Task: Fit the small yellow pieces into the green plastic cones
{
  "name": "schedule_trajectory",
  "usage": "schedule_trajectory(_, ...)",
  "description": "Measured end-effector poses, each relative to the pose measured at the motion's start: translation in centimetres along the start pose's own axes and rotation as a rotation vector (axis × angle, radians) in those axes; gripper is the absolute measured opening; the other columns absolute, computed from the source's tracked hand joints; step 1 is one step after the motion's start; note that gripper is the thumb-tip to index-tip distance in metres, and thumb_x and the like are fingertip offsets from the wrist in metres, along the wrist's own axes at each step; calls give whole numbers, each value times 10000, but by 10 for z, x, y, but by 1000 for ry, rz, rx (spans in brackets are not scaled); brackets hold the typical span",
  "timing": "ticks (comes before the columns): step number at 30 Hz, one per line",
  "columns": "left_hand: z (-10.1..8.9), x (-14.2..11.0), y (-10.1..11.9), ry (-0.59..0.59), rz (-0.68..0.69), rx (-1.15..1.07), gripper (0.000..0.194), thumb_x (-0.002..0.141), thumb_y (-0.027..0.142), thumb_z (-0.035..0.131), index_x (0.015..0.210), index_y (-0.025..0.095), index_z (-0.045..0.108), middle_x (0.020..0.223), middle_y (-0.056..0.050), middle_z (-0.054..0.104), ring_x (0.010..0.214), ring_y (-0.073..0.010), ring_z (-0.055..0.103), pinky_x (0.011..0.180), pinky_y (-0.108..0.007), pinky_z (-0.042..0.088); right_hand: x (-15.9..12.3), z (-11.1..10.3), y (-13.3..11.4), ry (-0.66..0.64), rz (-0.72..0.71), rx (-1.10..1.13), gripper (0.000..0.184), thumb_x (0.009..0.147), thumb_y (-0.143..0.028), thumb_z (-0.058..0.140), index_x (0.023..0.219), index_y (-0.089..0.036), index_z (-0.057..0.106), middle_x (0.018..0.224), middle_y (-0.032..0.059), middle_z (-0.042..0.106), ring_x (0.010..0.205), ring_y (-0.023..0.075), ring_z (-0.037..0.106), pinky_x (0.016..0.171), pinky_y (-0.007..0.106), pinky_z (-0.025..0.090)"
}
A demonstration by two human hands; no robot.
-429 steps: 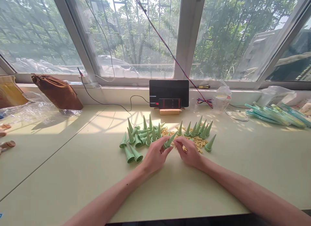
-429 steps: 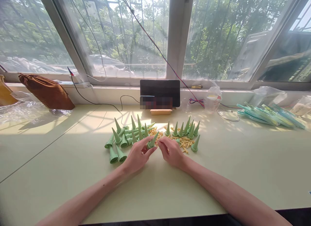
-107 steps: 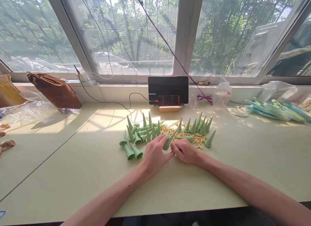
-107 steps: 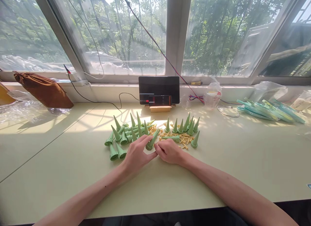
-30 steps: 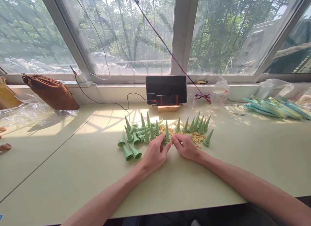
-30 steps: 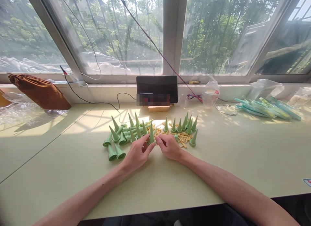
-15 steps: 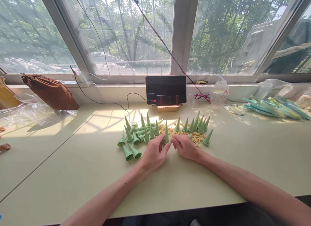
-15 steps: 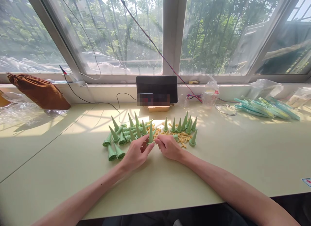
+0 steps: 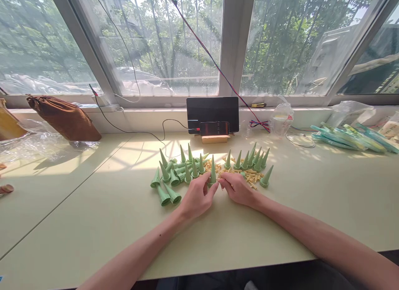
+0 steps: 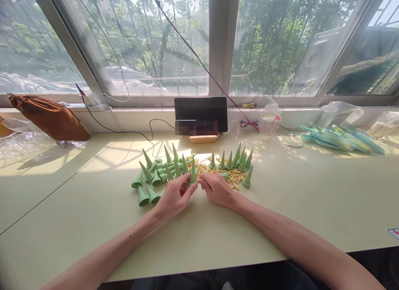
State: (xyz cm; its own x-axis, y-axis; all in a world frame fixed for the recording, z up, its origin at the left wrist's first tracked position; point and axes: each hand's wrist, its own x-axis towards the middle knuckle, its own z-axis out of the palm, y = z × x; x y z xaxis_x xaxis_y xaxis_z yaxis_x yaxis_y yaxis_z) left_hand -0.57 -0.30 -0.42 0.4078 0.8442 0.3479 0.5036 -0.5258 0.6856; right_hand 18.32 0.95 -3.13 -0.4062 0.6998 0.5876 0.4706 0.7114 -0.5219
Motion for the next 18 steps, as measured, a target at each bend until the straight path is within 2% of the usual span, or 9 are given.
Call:
schedule_trajectory(10, 1, 0, -2, 11, 2, 14, 257, 917, 356, 505, 745, 194, 402, 581, 58, 332, 526, -97, 295, 498, -235, 225, 1, 1, 2, 11, -102, -16, 285, 1012, -236, 371, 734, -203, 427, 669, -9, 498, 590, 118, 443, 583, 231, 356)
schedule_trajectory(18, 0, -1, -1, 11, 1, 4, 260, 914, 357, 509, 741, 196, 402, 580, 57, 321, 526, -98, 284, 491, -238, 221, 0, -1, 3, -23, -152, -116, 224, 1024, -224, 343, 850, -196, 481, 731, 13, 525, 616, 127, 435, 578, 236, 329)
